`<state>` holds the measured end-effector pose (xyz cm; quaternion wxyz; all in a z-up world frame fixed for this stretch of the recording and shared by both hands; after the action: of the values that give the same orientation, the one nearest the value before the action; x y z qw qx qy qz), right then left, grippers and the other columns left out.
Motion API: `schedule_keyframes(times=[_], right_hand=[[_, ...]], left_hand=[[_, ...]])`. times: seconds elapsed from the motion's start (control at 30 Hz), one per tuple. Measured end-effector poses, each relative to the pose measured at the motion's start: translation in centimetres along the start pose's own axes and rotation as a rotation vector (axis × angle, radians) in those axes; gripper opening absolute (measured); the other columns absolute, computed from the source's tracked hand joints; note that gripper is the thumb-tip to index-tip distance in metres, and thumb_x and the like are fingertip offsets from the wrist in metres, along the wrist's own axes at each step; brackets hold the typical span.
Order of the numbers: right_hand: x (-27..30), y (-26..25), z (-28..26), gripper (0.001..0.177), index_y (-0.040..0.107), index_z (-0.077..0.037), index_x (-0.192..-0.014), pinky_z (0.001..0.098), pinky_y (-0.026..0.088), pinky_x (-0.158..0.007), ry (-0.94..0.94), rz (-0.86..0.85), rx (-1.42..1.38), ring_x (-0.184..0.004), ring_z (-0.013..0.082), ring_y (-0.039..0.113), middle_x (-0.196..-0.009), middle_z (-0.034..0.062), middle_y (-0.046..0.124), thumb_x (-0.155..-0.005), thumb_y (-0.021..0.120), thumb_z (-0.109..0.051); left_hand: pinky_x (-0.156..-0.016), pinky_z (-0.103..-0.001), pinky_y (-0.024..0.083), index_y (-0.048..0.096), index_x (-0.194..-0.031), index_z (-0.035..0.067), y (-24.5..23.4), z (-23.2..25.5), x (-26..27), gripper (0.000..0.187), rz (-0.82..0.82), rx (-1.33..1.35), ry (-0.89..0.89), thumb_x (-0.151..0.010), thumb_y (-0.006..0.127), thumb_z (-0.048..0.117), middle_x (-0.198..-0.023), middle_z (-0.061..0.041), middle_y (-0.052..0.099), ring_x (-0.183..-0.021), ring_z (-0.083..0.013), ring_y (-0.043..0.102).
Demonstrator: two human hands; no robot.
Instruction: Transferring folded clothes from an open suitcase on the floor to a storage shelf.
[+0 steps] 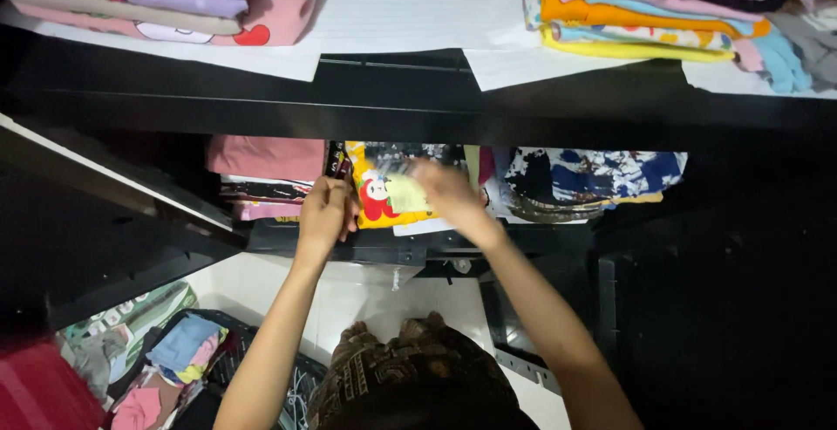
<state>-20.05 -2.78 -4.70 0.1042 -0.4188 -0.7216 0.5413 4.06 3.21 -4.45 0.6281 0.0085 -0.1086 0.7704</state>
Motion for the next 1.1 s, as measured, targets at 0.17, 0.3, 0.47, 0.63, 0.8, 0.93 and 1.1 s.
schedule_keyframes(times=[0.17,0.3,0.47,0.63,0.8,0.93,1.1], right_hand=[[1.8,-6.3,2.8,0.037,0.063,-0.009,-0.134,0.0448,0.049,-0.107,0.745,0.266,-0.284,-0.12,0.0307,0.062,-0.132,0.0149,0.064,-0.101,0.054,-0.024],[4.2,-6.2,7.2,0.034,0.063,-0.003,-0.134,0.0443,0.047,-0.112,0.466,0.607,-0.916,-0.127,0.0312,0.06,-0.135,0.0162,0.064,-0.101,0.057,-0.01],[9.0,-10.9,9.1,0.037,0.055,-0.003,-0.141,0.0437,0.043,-0.117,0.306,0.92,-1.846,-0.132,0.0256,0.059,-0.139,0.0098,0.065,-0.105,0.051,-0.007],[18.4,-8.9,16.4,0.038,0.046,-0.009,-0.143,0.0452,0.041,-0.111,0.114,1.019,-1.856,-0.118,0.0218,0.06,-0.126,0.0051,0.062,-0.105,0.048,-0.007],[25.5,-5.1,23.7,0.035,0.05,-0.006,-0.146,0.0484,0.05,-0.107,0.252,1.086,-1.85,-0.091,0.0196,0.062,-0.103,0.0055,0.061,-0.111,0.051,-0.009],[22.8,-10.7,16.8,0.031,0.055,-0.011,-0.133,0.0412,0.057,-0.09,0.905,1.301,-1.542,-0.082,0.0148,0.066,-0.097,0.0016,0.064,-0.102,0.057,-0.013],[24.1,-7.0,22.2,0.017,0.056,-0.011,-0.122,0.0333,0.054,-0.073,0.771,1.279,-1.468,-0.077,0.0127,0.059,-0.092,0.0,0.058,-0.106,0.062,-0.014]], left_hand=[[-0.041,-0.027,0.053,0.063,-0.118,-0.003,3.6,3.8,2.4,0.058,-0.428,0.307,-0.319,-0.105,0.035,0.046,-0.082,-0.016,0.075,-0.058,-0.0205,0.069],[-0.072,-0.035,0.07,0.053,-0.129,0.001,10.7,5.5,2.2,0.07,-0.819,0.591,-0.465,-0.095,0.031,0.058,-0.11,-0.016,0.077,-0.095,-0.0265,0.079],[-0.093,-0.049,0.062,0.053,-0.135,0.006,24.7,2.3,-6.6,0.047,-0.758,0.774,-0.247,-0.099,0.05,0.035,-0.127,-0.016,0.067,-0.113,-0.0305,0.069],[-0.087,-0.049,0.061,0.057,-0.13,0.008,30.7,5.9,-7.2,0.043,-0.757,0.562,-0.217,-0.099,0.053,0.037,-0.118,-0.014,0.067,-0.101,-0.0287,0.068],[-0.079,-0.05,0.06,0.062,-0.123,0.011,36.8,2.3,-10.9,0.039,-0.688,0.315,-0.165,-0.098,0.057,0.04,-0.107,-0.011,0.067,-0.087,-0.0266,0.067],[-0.077,-0.051,0.059,0.065,-0.12,0.01,41.4,-3.9,-15.6,0.041,-0.655,0.147,-0.119,-0.098,0.059,0.045,-0.1,-0.011,0.068,-0.079,-0.0257,0.067],[-0.083,-0.059,0.051,0.063,-0.122,0.014,37.6,2.8,-10.2,0.043,-0.614,-0.037,-0.195,-0.095,0.061,0.048,-0.099,-0.009,0.07,-0.08,-0.0247,0.071]])
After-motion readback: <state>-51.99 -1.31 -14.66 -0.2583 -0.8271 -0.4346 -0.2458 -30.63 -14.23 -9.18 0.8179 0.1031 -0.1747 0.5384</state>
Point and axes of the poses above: each hand's wrist, its own x-axis away from the middle knuckle, its own y-axis out of the palm, z = x × y, the point moved 1 cm from there along -x, towards the middle knuckle
